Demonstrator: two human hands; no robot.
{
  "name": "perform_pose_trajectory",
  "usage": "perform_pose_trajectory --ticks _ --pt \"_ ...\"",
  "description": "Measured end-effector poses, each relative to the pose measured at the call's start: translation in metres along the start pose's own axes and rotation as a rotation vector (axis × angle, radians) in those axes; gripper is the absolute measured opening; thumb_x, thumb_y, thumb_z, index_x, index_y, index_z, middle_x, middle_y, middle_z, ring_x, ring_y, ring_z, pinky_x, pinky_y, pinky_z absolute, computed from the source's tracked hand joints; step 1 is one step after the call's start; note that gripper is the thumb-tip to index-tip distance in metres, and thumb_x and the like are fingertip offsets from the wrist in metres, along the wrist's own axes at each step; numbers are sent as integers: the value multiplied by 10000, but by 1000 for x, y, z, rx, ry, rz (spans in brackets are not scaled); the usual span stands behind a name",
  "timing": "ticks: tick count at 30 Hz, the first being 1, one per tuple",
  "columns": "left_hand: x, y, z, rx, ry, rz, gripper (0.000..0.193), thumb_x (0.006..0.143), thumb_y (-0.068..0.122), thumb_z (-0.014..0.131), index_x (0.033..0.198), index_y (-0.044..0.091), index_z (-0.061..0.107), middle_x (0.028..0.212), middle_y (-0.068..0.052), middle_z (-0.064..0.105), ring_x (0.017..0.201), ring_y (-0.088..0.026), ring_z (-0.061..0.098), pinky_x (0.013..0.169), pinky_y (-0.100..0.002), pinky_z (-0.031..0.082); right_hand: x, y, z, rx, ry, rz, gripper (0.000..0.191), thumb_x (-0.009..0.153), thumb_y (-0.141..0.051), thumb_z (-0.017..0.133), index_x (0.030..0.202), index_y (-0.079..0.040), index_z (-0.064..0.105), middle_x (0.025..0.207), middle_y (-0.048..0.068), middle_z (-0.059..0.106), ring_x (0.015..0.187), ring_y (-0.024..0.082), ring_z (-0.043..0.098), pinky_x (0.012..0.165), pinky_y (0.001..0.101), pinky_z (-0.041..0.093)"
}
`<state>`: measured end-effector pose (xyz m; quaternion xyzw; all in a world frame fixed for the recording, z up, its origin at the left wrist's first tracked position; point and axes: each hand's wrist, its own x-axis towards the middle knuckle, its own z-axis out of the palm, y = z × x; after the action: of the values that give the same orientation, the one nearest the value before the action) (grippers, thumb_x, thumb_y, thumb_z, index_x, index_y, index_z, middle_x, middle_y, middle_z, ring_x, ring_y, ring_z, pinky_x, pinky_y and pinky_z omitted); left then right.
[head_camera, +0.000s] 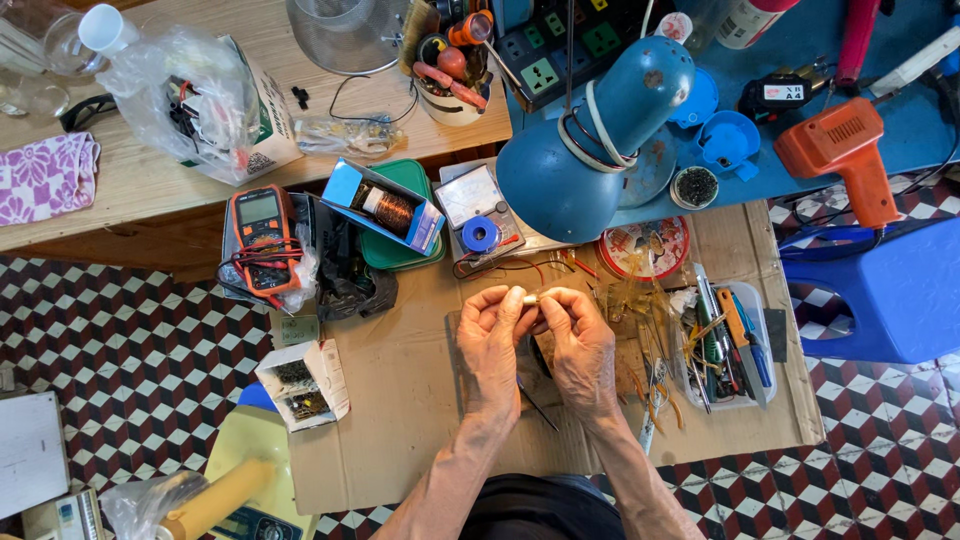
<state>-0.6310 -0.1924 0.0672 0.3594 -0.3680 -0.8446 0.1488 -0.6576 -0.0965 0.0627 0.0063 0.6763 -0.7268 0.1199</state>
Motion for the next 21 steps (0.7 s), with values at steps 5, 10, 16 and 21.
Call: perform_pose_trajectory --ticks 5,10,16,21 --pt "3 -3 -2 -6 -7 -12 271 925 130 720 1113 4 571 983 -116 708 864 -180 727 785 -299 616 1 1 -1 -29 -6 4 168 1035 -123 592 1096 12 672 974 48 705 837 96 668 774 245 565" --pt "2 -2 -2 4 -8 -9 269 927 122 719 1115 0 571 978 -119 708 856 -180 725 777 -295 611 2 2 -2 28 -10 22 173 1030 -119 592 1110 12 671 1011 58 716 855 104 680 784 256 584" --pt "0 0 -3 2 -21 4 274 922 112 722 1114 -2 563 986 -116 693 854 -169 722 783 -284 613 0 2 -2 33 -16 45 189 1031 -130 589 1125 13 669 1032 67 715 876 112 687 806 258 587" --pt "1 -1 -3 -16 -21 17 283 915 110 730 1115 -5 565 989 -119 692 851 -177 716 773 -285 609 -1 -2 -2 53 -52 31 202 1052 -141 559 1132 13 662 1050 70 712 911 118 683 842 263 577"
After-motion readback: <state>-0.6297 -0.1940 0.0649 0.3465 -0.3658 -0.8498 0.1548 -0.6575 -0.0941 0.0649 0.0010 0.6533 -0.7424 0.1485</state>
